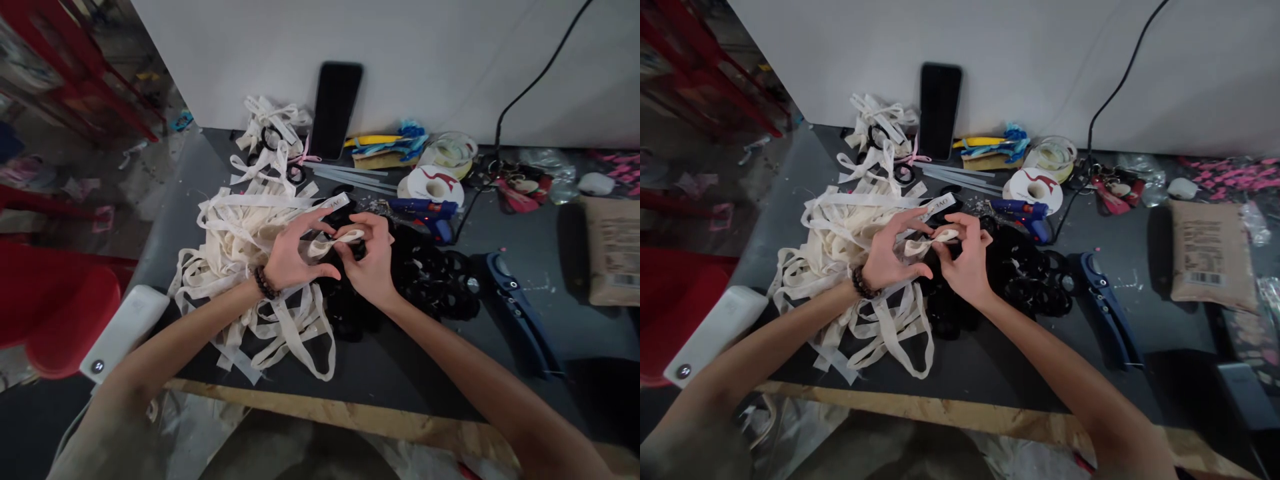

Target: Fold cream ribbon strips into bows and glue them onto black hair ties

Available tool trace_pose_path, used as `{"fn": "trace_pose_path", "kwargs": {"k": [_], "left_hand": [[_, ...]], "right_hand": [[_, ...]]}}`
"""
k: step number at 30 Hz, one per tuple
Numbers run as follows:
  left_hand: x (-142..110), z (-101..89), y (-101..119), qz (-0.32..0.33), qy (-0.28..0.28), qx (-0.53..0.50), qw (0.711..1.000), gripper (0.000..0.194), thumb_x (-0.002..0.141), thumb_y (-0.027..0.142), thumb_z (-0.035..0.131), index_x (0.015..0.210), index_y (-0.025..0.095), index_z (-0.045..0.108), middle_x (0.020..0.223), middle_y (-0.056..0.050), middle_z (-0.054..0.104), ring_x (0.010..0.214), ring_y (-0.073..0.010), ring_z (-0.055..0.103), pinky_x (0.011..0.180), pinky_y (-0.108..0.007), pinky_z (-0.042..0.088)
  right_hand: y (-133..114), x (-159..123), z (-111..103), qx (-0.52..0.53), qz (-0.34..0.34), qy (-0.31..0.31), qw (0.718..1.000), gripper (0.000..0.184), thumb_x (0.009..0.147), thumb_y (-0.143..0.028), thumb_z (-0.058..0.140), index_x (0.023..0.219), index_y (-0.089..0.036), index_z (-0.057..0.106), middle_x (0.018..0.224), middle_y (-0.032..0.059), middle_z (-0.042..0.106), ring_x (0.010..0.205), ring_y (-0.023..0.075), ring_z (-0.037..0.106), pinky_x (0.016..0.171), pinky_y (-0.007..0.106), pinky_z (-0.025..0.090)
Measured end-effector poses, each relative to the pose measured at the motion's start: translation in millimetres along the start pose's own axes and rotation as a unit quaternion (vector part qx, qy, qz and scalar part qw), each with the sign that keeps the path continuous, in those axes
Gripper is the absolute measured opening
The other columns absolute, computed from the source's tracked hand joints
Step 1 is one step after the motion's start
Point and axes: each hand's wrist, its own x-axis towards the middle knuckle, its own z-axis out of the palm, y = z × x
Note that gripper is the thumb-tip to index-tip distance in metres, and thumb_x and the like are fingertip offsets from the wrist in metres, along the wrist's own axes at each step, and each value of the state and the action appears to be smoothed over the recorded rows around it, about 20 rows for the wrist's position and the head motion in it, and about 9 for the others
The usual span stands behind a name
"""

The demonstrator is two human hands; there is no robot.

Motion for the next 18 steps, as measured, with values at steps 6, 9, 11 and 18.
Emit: {"fn": "trace_pose_path", "kwargs": {"k": [6, 9, 11, 18], "left_hand": [[0.1, 4.7, 3.1, -0.09, 0.041, -0.033, 0.995, 0.079, 0.092, 0.066, 0.091, 0.152, 0.024, 0.062, 0.103, -0.006, 0.084, 0.098, -0.0246, 0.084, 0.095, -0.04, 0.066], [0.9, 6.6, -1.4, -0.105, 0.049, -0.077, 0.99, 0.078, 0.094, 0.062, 0.09, 0.153, 0.022, 0.058, 0.101, -0.006, 0.082, 0.095, -0.0235, 0.083, 0.089, -0.037, 0.066], [0.6, 7.5, -4.8, -0.098, 0.063, -0.088, 0.989, 0.076, 0.095, 0.06, 0.089, 0.153, 0.022, 0.057, 0.099, -0.005, 0.081, 0.095, -0.0224, 0.081, 0.091, -0.037, 0.065], [-2.1, 6.3, -7.3, -0.073, 0.041, -0.13, 0.988, 0.082, 0.093, 0.065, 0.091, 0.152, 0.024, 0.053, 0.088, 0.001, 0.075, 0.085, -0.0183, 0.077, 0.078, -0.031, 0.059]], "right_hand": [[-0.5, 0.1, 1.1, 0.014, 0.006, 0.007, 1.0, 0.055, 0.101, -0.063, 0.082, 0.138, -0.032, 0.057, 0.113, 0.0049, 0.082, 0.106, 0.031, 0.081, 0.103, 0.053, 0.057], [-1.4, 1.1, 0.3, 0.022, 0.001, 0.016, 1.0, 0.056, 0.101, -0.067, 0.08, 0.138, -0.031, 0.06, 0.117, 0.0076, 0.083, 0.11, 0.0323, 0.081, 0.105, 0.054, 0.057], [-2.8, 1.2, -0.3, 0.017, -0.012, 0.031, 0.999, 0.058, 0.1, -0.071, 0.079, 0.138, -0.03, 0.061, 0.119, 0.0084, 0.083, 0.111, 0.0329, 0.082, 0.104, 0.054, 0.057], [-7.5, -1.5, 1.2, -0.043, -0.053, 0.052, 0.996, 0.042, 0.107, -0.056, 0.074, 0.14, -0.033, 0.063, 0.112, 0.0052, 0.085, 0.106, 0.0318, 0.083, 0.096, 0.053, 0.056]]}}
